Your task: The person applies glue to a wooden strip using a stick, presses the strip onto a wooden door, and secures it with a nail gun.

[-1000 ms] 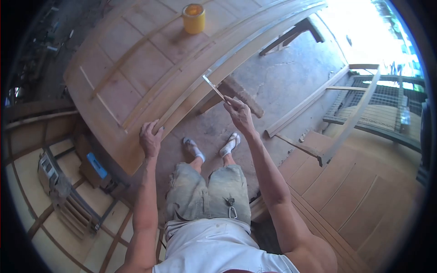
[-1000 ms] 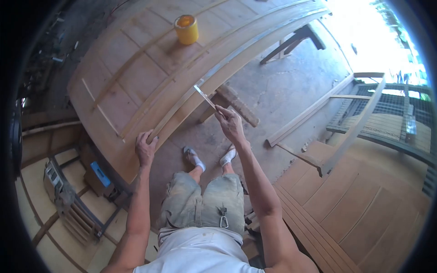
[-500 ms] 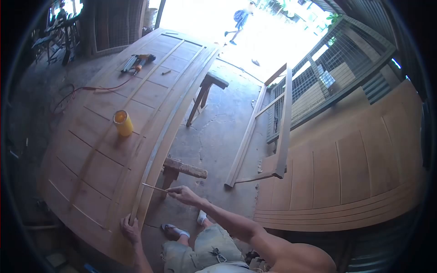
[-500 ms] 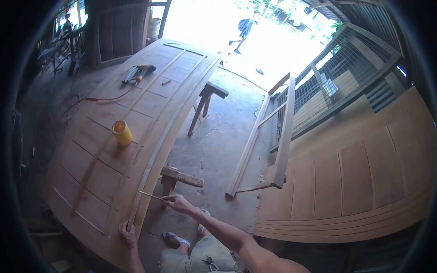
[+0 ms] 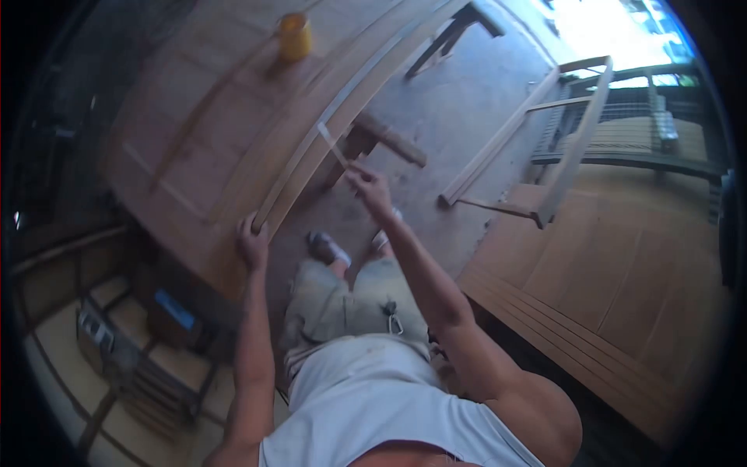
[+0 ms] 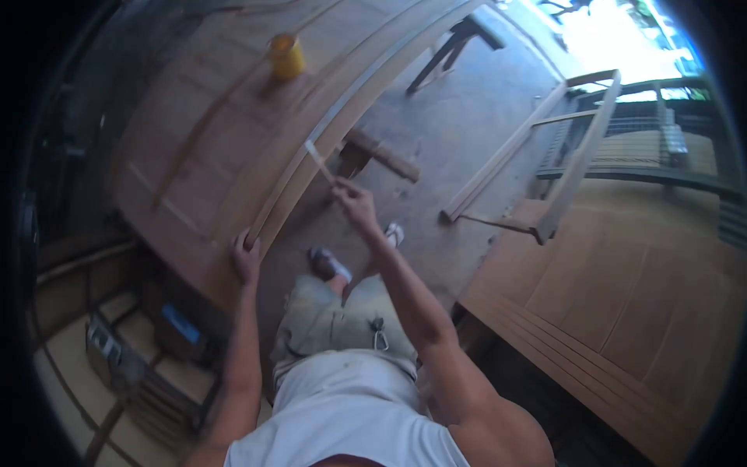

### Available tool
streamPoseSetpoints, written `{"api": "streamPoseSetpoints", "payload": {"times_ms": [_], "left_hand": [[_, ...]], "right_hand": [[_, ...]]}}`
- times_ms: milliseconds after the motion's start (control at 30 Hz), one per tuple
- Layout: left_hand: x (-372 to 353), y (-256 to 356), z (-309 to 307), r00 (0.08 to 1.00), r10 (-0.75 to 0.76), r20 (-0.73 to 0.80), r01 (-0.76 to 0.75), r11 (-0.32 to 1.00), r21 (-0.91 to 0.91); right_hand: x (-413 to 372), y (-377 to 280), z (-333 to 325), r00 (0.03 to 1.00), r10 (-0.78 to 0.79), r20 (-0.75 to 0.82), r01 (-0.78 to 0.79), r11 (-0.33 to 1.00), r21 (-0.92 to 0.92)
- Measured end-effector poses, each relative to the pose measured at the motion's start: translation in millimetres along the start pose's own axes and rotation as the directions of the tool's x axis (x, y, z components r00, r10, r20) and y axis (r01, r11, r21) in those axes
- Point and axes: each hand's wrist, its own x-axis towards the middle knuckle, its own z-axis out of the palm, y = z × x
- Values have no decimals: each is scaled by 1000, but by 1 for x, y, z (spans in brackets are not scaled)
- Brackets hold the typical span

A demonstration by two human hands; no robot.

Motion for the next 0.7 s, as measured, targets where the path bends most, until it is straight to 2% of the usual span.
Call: {"api": "streamPoseSetpoints", "payload": {"times_ms": [33, 200, 400, 500, 600, 700], "left_hand": [[-2, 6, -6, 997, -80, 21, 81, 992, -93], [2, 9, -9, 996, -87, 10, 88, 992, -93], [1, 9, -15, 982, -172, 81, 181, 975, -126], [3, 13, -17, 976, -194, 100, 207, 967, -147], [5, 13, -16, 974, -200, 111, 216, 964, -159], [3, 13, -17, 975, -200, 101, 214, 965, -155]], "right_hand": [[10, 12, 3, 1000, -31, 3, 31, 999, -7], [17, 16, 25, 996, -38, 74, 45, 995, -89], [15, 26, 39, 998, -50, 30, 53, 987, -152], [-2, 28, 34, 985, -169, 39, 173, 945, -276], [-25, 11, 22, 985, -36, 167, 103, 905, -414], [-34, -5, 11, 980, -19, 200, 99, 912, -398]]}}
